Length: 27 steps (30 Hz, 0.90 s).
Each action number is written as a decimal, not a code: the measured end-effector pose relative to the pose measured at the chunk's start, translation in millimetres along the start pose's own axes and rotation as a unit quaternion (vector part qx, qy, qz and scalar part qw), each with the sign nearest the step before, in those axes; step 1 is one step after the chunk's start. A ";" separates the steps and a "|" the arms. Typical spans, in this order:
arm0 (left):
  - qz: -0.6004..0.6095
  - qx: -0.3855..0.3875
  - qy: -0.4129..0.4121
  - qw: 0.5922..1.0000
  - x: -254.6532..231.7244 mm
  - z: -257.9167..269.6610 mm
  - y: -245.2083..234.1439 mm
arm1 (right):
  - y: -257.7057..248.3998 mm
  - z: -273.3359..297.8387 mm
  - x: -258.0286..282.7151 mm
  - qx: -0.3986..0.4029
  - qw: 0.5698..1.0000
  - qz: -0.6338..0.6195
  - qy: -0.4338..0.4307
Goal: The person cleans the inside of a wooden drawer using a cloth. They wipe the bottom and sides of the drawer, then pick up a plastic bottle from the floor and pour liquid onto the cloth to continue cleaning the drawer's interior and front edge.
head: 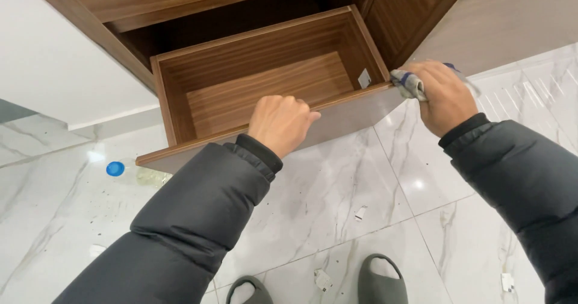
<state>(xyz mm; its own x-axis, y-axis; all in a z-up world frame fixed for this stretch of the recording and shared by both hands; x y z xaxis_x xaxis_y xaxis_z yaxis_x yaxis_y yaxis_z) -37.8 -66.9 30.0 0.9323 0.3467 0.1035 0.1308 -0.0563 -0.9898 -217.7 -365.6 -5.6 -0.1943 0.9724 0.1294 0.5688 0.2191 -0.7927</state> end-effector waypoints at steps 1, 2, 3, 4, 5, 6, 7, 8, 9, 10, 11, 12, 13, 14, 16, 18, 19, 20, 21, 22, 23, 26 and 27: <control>0.000 0.001 -0.003 1.000 2.8 4.0 -3.1 | 14.1 -11.0 18.0 0.001 1.000 -0.002 -0.002; -0.010 0.004 0.012 1.000 1.0 2.8 -6.5 | 21.1 -18.5 34.3 -0.014 1.000 -0.018 -0.007; -0.020 0.006 0.027 0.999 -1.8 0.5 -10.1 | 27.4 -25.6 49.0 -0.029 0.999 -0.033 -0.012; -0.019 0.003 0.034 0.999 0.0 -4.3 -3.4 | 36.0 -37.0 75.6 -0.030 0.999 -0.027 -0.007; -0.032 0.011 0.029 0.999 2.9 -9.7 4.6 | 44.3 -48.8 104.9 -0.040 0.997 -0.051 -0.040; -0.043 0.021 0.022 0.999 6.1 -12.4 13.6 | 54.5 -60.4 135.4 -0.047 0.993 -0.078 -0.072; -0.041 0.021 0.027 0.999 2.6 -13.2 9.6 | 47.5 -61.1 137.2 -0.046 0.994 -0.075 -0.068; -0.048 0.019 0.018 0.999 3.0 -11.1 5.4 | 43.8 -63.3 142.7 -0.043 0.994 -0.065 -0.081; -0.054 0.017 0.009 0.998 4.7 -8.2 1.1 | 40.8 -66.4 149.1 -0.041 0.993 -0.055 -0.093; -0.055 0.019 0.008 0.998 4.1 -4.8 -4.2 | 32.0 -56.0 126.4 -0.041 0.993 -0.056 -0.094; -0.039 0.026 0.005 0.999 4.4 -0.8 -8.8 | 24.1 -46.3 102.7 -0.044 0.996 -0.024 -0.078; -0.022 0.033 0.001 0.999 3.1 4.0 -12.4 | 15.9 -35.3 78.9 -0.045 0.997 0.008 -0.063; -0.022 0.034 -0.001 0.999 1.4 2.4 -8.4 | 6.4 -17.1 52.6 -0.044 0.997 0.006 -0.064; -0.022 0.024 0.004 0.999 1.7 1.2 -6.7 | -0.2 -0.9 24.5 -0.046 0.997 0.043 -0.039; -0.021 0.013 0.010 1.000 3.0 -0.7 -6.8 | -0.7 2.7 17.4 -0.047 0.996 0.081 -0.014; -0.040 0.019 0.028 0.999 -1.7 -5.4 -6.9 | 5.7 -15.7 61.7 -0.072 0.995 0.035 -0.060; -0.036 0.016 0.034 0.999 -4.9 -7.9 -6.4 | 9.5 -19.9 87.0 -0.070 0.995 0.040 -0.057; -0.049 0.011 0.035 0.998 -4.0 -7.9 -7.7 | 17.5 -27.3 114.8 -0.063 0.996 0.024 -0.058; -0.061 0.005 0.036 0.997 -2.5 -7.3 -9.0 | 26.1 -35.5 143.0 -0.055 0.997 0.009 -0.058; -0.061 0.006 0.038 0.997 -3.9 -7.2 -8.5 | 19.4 -34.8 128.2 -0.055 0.997 0.009 -0.056; -0.058 0.019 0.029 0.998 -3.3 -6.0 -6.8 | 12.5 -34.4 115.1 -0.063 0.996 0.004 -0.060; -0.062 0.019 0.016 0.998 -1.2 -2.4 -4.3 | -4.7 -10.8 54.2 -0.069 0.996 0.032 -0.043; -0.064 0.003 0.020 0.998 -2.5 -2.2 -3.8 | -9.0 2.0 27.5 -0.063 0.995 0.071 -0.016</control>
<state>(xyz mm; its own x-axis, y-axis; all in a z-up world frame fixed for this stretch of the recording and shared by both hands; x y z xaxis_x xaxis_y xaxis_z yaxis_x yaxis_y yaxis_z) -39.9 -69.6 33.7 0.9206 0.3138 0.2325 0.2476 -0.0087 -0.9688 -229.7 -341.0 3.8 -0.1298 0.9915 0.0010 0.6875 0.0907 -0.7205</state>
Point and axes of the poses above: each hand's wrist, its own z-axis away from the middle knuckle, its own y-axis out of the palm, x = y × z, the point moved 5 cm from there along -z, towards the middle knuckle, and after that the axes turned 8 degrees about -z, right-handed, at the moved point
